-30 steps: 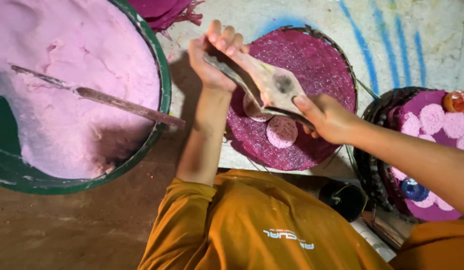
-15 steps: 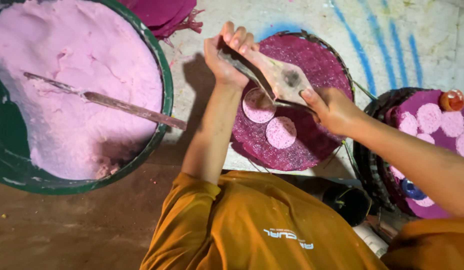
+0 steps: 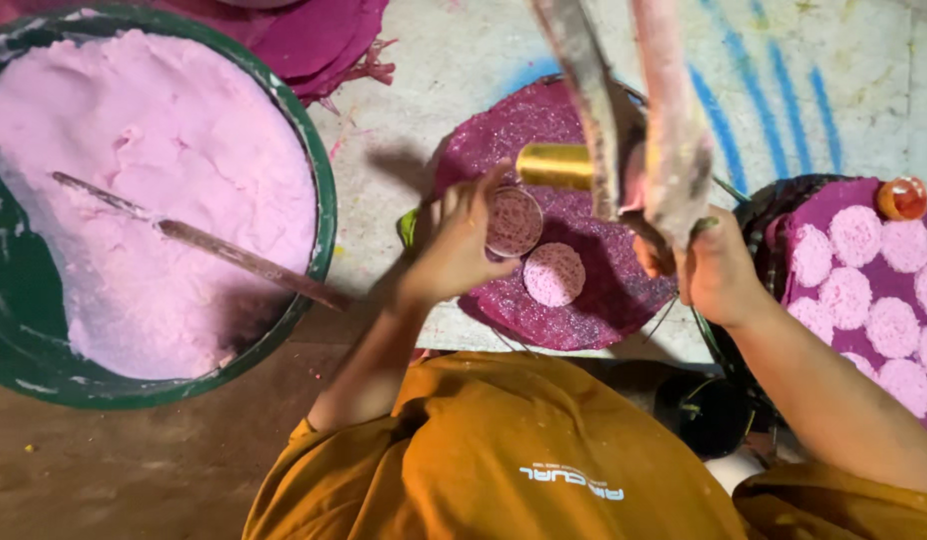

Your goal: The person shapes pink dough into round cakes using a ring mold and a wooden tool on circular trays, places the stacked trays into a large metal steamer pot, and later separates finished cakes from pink paper sheets.

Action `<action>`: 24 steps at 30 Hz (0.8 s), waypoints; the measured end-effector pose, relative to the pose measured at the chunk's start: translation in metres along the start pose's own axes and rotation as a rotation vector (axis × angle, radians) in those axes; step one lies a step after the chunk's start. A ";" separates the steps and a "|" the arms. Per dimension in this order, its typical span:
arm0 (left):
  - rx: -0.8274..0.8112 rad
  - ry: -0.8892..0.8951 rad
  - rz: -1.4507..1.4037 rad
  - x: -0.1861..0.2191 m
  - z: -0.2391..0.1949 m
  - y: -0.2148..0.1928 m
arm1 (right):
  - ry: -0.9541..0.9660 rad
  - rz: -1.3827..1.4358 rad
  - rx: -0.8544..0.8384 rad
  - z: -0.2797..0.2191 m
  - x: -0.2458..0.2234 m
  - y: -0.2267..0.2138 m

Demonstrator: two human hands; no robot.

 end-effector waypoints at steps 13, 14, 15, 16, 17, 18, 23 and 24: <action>0.153 -0.039 0.121 -0.022 0.063 -0.005 | 0.052 0.226 0.173 -0.031 0.042 -0.032; 0.117 -0.083 0.134 -0.027 0.072 -0.008 | 0.046 0.233 0.172 -0.031 0.044 -0.032; 0.082 -0.127 0.148 -0.030 0.078 -0.009 | 0.039 0.239 0.172 -0.031 0.045 -0.033; 0.031 -0.161 0.173 -0.034 0.082 -0.009 | 0.035 0.232 0.186 -0.032 0.046 -0.034; -0.020 -0.196 0.198 -0.037 0.086 -0.009 | 0.030 0.224 0.200 -0.032 0.046 -0.034; -0.073 -0.233 0.221 -0.039 0.088 -0.009 | 0.029 0.217 0.214 -0.032 0.046 -0.034; 0.238 -0.046 -0.429 -0.031 0.097 -0.015 | 0.270 -0.202 0.095 -0.004 0.037 -0.038; 0.258 -0.025 -0.787 -0.028 0.103 -0.015 | 0.387 -0.393 0.065 0.008 0.032 -0.041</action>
Point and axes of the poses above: each hand's wrist, its own z-axis towards the middle knuckle, its own y-axis out of the palm, x = y × z, the point moved 2 cm from there along z, towards the middle knuckle, and after that the axes turned 4 degrees about -x, right-handed, at the moved point
